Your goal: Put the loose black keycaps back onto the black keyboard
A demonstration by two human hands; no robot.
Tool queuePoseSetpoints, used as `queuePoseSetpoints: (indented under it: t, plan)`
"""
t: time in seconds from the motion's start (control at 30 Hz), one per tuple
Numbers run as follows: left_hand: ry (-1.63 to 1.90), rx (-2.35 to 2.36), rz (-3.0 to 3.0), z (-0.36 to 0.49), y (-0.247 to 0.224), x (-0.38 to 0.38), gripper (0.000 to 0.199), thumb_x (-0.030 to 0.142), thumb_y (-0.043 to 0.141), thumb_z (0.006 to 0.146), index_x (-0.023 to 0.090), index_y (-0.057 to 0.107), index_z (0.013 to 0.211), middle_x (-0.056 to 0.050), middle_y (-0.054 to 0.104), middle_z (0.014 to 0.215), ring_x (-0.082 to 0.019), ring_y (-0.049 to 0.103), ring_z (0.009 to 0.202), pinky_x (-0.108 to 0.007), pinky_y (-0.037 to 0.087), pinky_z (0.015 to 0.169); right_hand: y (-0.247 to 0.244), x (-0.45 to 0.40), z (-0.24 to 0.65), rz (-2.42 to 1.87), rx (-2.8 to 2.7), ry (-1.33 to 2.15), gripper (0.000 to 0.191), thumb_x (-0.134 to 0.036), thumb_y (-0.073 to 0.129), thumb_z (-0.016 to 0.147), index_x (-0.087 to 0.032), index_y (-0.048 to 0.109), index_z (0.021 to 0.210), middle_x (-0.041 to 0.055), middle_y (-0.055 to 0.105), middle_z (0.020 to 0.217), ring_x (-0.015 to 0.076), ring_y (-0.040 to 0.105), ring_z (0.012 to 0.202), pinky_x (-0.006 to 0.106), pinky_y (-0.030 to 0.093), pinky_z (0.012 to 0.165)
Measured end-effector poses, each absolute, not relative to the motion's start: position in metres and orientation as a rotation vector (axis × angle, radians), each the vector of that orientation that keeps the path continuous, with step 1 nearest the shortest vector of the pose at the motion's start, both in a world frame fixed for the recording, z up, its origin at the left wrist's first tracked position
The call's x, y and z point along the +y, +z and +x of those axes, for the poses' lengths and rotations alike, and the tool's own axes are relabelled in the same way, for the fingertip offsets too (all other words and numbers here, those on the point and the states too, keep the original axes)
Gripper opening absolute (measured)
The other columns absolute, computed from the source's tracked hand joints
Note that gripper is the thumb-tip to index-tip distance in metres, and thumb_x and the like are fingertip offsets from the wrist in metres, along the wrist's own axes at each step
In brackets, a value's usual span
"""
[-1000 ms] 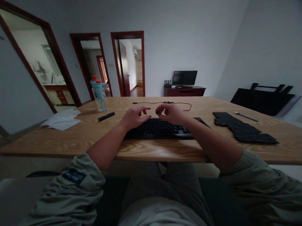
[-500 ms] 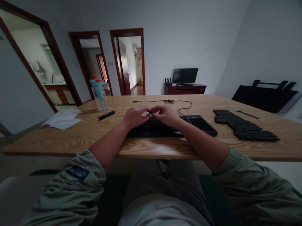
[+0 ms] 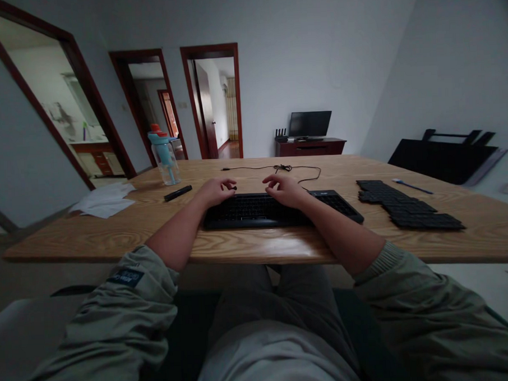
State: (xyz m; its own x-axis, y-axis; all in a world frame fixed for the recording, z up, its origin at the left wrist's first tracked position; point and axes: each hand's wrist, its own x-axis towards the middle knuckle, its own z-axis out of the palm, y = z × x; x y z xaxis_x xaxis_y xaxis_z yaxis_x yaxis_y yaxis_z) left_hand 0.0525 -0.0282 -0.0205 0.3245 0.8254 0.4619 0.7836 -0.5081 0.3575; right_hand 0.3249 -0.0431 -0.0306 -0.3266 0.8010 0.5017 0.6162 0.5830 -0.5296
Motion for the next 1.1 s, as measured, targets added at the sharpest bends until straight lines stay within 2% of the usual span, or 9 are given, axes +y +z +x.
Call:
queuePoseSetpoints:
  t: [0.13,0.3,0.57,0.83,1.1]
  plan:
    - [0.666,1.477,2.551,0.056,-0.021,-0.029,0.027,0.031,0.061,0.083,0.021,0.077,0.102,-0.002,0.077,0.093,-0.016,0.067,0.078,-0.025,0.049,0.070,-0.032,-0.045,0.325,-1.157,-2.145,0.279,0.025,-0.020,0.061,0.085,-0.016,0.070,0.108,0.0040,0.072,0.090,0.0120,0.058,0.068,0.024,0.042,0.065]
    - [0.538,1.541,2.705,0.061,-0.019,-0.033,0.027,0.033,0.061,0.085,0.024,0.078,0.104,-0.002,0.078,0.097,-0.018,0.069,0.086,-0.027,0.049,0.077,-0.031,-0.047,0.323,-1.178,-2.189,0.243,0.023,-0.020,0.061,0.085,-0.016,0.072,0.105,0.0049,0.072,0.093,0.0124,0.059,0.072,0.024,0.043,0.068]
    - [0.520,1.575,2.819,0.064,-0.017,-0.034,0.027,0.034,0.060,0.085,0.021,0.079,0.099,-0.006,0.078,0.095,-0.020,0.069,0.086,-0.029,0.049,0.078,-0.030,-0.050,0.323,-1.170,-2.219,0.216,0.021,-0.020,0.061,0.085,-0.016,0.074,0.102,0.0056,0.073,0.092,0.0128,0.060,0.072,0.023,0.043,0.069]
    - [0.640,1.491,2.801,0.066,-0.017,-0.036,0.025,0.029,0.060,0.083,0.021,0.078,0.098,-0.003,0.077,0.093,-0.019,0.068,0.084,-0.028,0.050,0.080,-0.027,-0.054,0.322,-1.188,-2.238,0.216,0.020,-0.018,0.060,0.085,-0.016,0.075,0.098,0.0053,0.073,0.090,0.0132,0.061,0.072,0.023,0.043,0.067]
    - [0.545,1.495,2.805,0.064,-0.019,-0.031,0.026,0.030,0.059,0.084,0.023,0.078,0.100,-0.003,0.078,0.095,-0.018,0.068,0.084,-0.027,0.050,0.081,-0.029,-0.052,0.322,-1.197,-2.264,0.190,0.021,-0.021,0.060,0.086,-0.017,0.075,0.099,0.0060,0.074,0.092,0.0150,0.063,0.078,0.024,0.045,0.072]
